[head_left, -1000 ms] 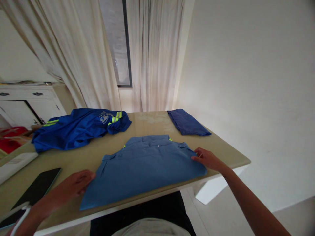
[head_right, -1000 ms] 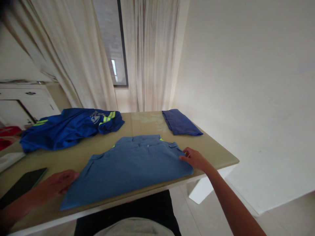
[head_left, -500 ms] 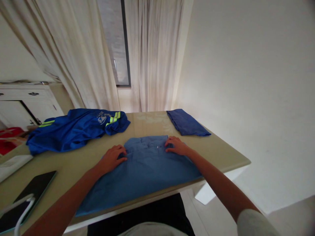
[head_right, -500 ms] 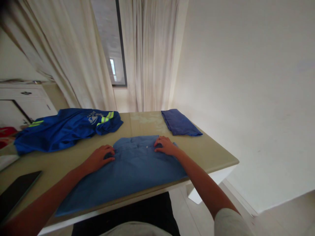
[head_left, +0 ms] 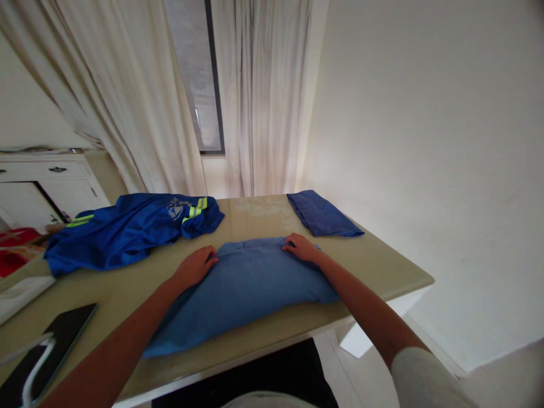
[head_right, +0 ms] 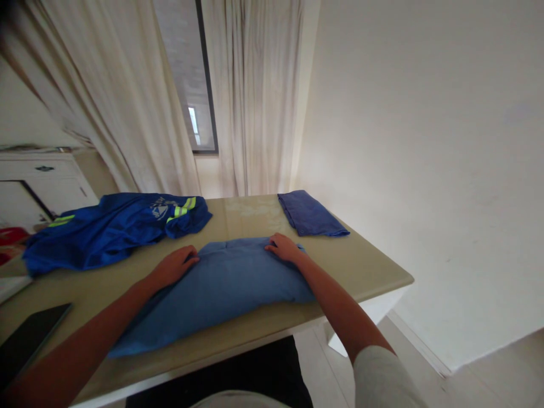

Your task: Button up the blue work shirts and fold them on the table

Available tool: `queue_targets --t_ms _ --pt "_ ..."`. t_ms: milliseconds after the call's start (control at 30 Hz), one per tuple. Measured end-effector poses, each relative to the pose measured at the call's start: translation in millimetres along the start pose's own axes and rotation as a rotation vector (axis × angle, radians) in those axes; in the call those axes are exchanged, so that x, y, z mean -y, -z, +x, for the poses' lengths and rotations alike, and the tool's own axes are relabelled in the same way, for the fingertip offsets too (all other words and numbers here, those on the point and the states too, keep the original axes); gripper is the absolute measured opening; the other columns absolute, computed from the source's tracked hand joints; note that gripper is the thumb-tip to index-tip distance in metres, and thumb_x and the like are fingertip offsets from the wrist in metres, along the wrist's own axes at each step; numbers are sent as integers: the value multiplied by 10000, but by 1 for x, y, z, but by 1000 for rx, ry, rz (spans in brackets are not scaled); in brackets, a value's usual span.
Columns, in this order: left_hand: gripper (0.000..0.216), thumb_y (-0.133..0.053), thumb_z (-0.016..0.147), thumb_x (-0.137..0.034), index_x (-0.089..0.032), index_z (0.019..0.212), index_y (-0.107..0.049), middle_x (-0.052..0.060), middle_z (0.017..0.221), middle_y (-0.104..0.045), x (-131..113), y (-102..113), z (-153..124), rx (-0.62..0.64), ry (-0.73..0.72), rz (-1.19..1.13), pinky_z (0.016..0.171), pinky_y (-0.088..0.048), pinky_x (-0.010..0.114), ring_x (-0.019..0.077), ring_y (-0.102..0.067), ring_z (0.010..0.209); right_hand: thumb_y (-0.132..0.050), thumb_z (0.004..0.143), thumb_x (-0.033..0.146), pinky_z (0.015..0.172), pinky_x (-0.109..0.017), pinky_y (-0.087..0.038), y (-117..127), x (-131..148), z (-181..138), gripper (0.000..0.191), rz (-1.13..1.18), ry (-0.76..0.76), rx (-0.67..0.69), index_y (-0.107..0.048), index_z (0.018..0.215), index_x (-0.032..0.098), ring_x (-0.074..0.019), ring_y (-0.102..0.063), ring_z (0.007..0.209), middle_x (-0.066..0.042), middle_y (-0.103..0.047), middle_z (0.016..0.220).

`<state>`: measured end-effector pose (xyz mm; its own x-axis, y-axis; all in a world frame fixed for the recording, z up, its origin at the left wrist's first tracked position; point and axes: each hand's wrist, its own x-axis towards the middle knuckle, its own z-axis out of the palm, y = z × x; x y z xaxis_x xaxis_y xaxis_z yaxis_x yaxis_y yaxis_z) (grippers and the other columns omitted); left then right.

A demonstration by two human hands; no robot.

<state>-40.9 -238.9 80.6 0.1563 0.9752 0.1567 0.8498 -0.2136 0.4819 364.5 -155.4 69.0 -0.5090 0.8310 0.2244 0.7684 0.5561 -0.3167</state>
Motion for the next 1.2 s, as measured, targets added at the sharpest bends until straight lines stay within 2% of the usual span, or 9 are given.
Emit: queue_targets --t_ms 100,167,300,400,500,667,867,1033,1200 --pt "295 -547 867 -514 -237 916 -636 102 973 -722 16 -8 0 18 1 -18 859 -459 377 291 -660 936 -644 953 528 856 -325 -457 -3 -10 -10 349 -55 -20 8 -696 941 183 -238 -619 917 -105 -700 990" --pt "393 -519 877 -602 -240 919 -666 99 950 -726 29 -7 -3 37 16 -21 837 -457 372 290 -663 909 -662 917 612 854 -330 -457 5 -19 -22 420 -78 -55 2 -694 952 194 -254 -626 923 -111 -707 1002" --pt "488 -550 793 -717 -247 739 -668 83 811 -680 45 5 -6 56 -9 22 780 -449 355 279 -629 816 -707 865 637 829 -333 -463 26 -35 -41 449 0 -132 36 -696 990 207 -266 -637 890 -105 -729 985" --pt "478 -619 729 -728 -252 696 -630 54 756 -660 44 12 -9 28 -5 -57 731 -442 339 263 -613 765 -764 829 591 864 -341 -470 32 -42 -46 414 69 -123 67 -718 1005 219 -272 -641 934 -91 -733 1002" --pt "479 -599 758 -731 -253 729 -610 33 749 -670 38 15 -13 51 36 -119 719 -435 331 255 -621 761 -754 838 570 899 -346 -469 29 -47 -46 375 55 -56 61 -735 931 207 -269 -633 972 -94 -705 1016" --pt "490 -497 815 -733 -250 762 -567 41 763 -669 36 19 -13 72 29 1 721 -417 333 251 -618 766 -699 893 489 832 -309 -456 29 -54 -44 300 32 -5 87 -708 894 190 -234 -623 901 -81 -681 960" --pt "462 -396 895 -679 -245 821 -536 72 814 -686 44 20 -5 18 -32 191 781 -451 371 280 -640 842 -622 945 466 736 -290 -405 38 -56 -37 293 66 11 158 -642 842 192 -219 -615 812 -41 -670 821" --pt "466 -339 957 -647 -235 941 -556 81 890 -721 46 29 -2 47 -19 239 802 -466 372 283 -683 860 -534 978 532 732 -295 -406 47 -57 -31 370 121 35 86 -592 831 198 -214 -600 799 -34 -647 813" --pt "452 -295 1017 -571 -214 1078 -565 99 1030 -733 34 50 16 45 -112 356 868 -469 385 288 -696 968 -536 973 559 760 -294 -423 59 -65 -16 386 182 64 -21 -608 875 192 -206 -591 822 -35 -654 860"
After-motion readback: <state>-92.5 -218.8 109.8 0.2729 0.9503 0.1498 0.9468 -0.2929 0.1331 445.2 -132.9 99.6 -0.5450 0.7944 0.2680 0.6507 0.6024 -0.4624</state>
